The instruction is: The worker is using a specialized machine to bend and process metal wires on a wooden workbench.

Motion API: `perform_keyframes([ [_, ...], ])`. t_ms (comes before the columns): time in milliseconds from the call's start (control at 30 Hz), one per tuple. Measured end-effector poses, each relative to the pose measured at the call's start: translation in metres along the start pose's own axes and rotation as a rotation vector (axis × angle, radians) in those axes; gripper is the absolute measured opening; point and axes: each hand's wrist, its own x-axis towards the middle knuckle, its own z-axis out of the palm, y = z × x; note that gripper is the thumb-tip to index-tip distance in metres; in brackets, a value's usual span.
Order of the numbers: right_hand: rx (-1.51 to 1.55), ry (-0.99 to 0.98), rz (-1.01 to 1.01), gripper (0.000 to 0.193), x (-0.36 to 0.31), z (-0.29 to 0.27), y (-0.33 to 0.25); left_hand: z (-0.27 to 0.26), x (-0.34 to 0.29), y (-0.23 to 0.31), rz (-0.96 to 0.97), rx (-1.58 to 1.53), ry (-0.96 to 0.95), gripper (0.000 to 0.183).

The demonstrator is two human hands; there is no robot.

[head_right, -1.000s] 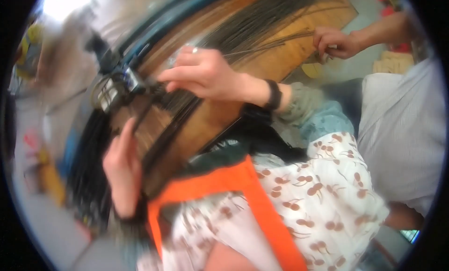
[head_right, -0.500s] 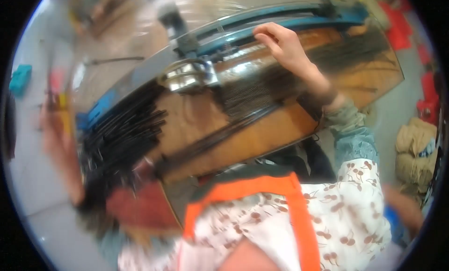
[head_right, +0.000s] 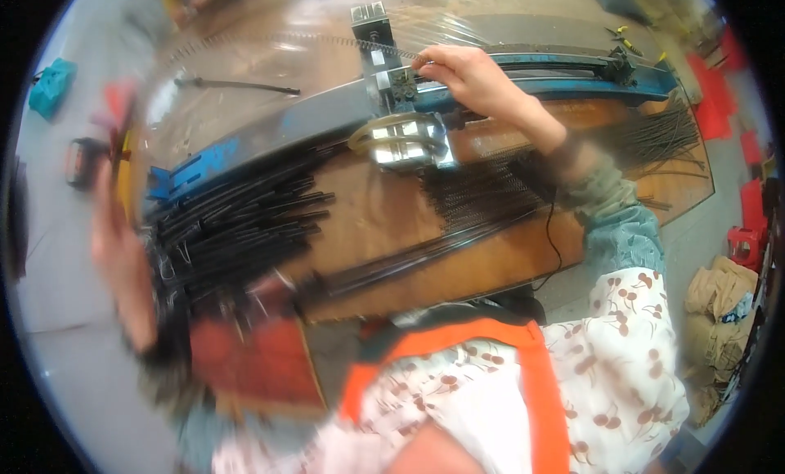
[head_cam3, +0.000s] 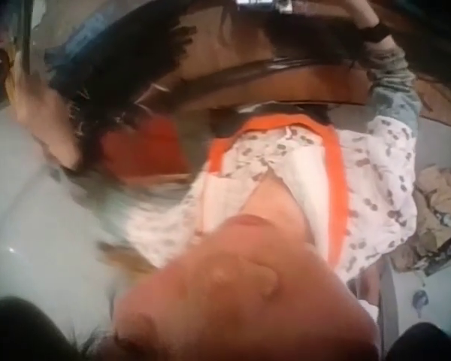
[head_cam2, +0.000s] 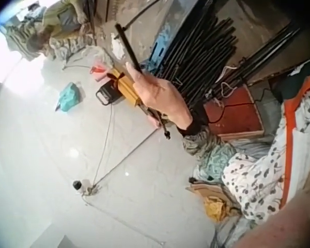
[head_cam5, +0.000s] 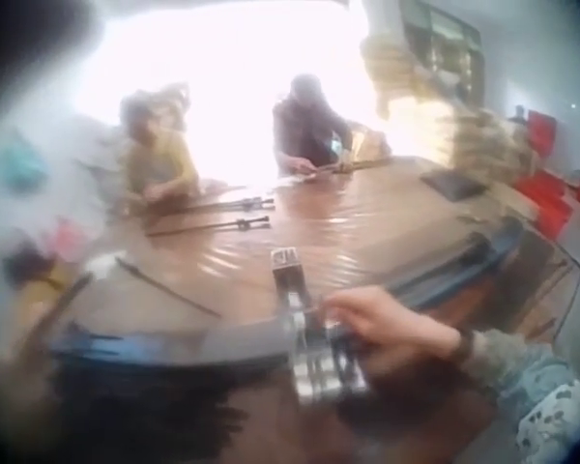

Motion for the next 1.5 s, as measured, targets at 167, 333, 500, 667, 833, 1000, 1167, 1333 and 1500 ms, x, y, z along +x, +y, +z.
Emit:
perform_keyframes([
  [167, 0.211, -0.172, 0.247, 0.017, 0.051, 0.007, -0.041, 0.006, 0.003, -0.018, -0.160, 0.117, -0.045, 0.029],
  [333, 0.431, -0.054, -0.091, 0.014, 0.069, 0.037, -0.020, 0.019, 0.008, 0.000, -0.089, 0.044, -0.023, 0.025],
  [500, 0.327, -0.111, -0.088, 0.015, 0.074, 0.046, -0.023, 0.032, -0.007, -0.007, -0.042, -0.019, -0.068, 0.023],
  [667, 0.254, -0.252, -0.110, 0.016, 0.093, 0.055, -0.035, 0.037, -0.008, -0.007, -0.050, -0.047, -0.055, 0.023],
  [833, -0.309, -0.211, -0.225, 0.011, 0.086, 0.058, -0.029, 0.056, -0.001, -0.013, -0.047, -0.114, -0.122, 0.023],
  [1000, -0.553, 0.018, -0.184, 0.017, 0.004, -0.040, 0.048, 0.076, 0.004, -0.021, 0.010, -0.069, -0.191, 0.023],
  [1167, -0.846, -0.041, 0.032, 0.010, -0.082, -0.160, 0.100, 0.163, 0.037, 0.054, 0.273, -0.251, -0.225, 0.020],
  [1333, -0.680, 0.029, 0.090, 0.005, -0.101, -0.163, 0.112, 0.229, 0.063, 0.107, 0.319, -0.373, -0.204, 0.013],
  [1500, -0.704, 0.073, 0.133, 0.011, -0.126, -0.156, 0.143, 0.233, 0.061, 0.105, 0.245, -0.415, -0.354, 0.022],
])
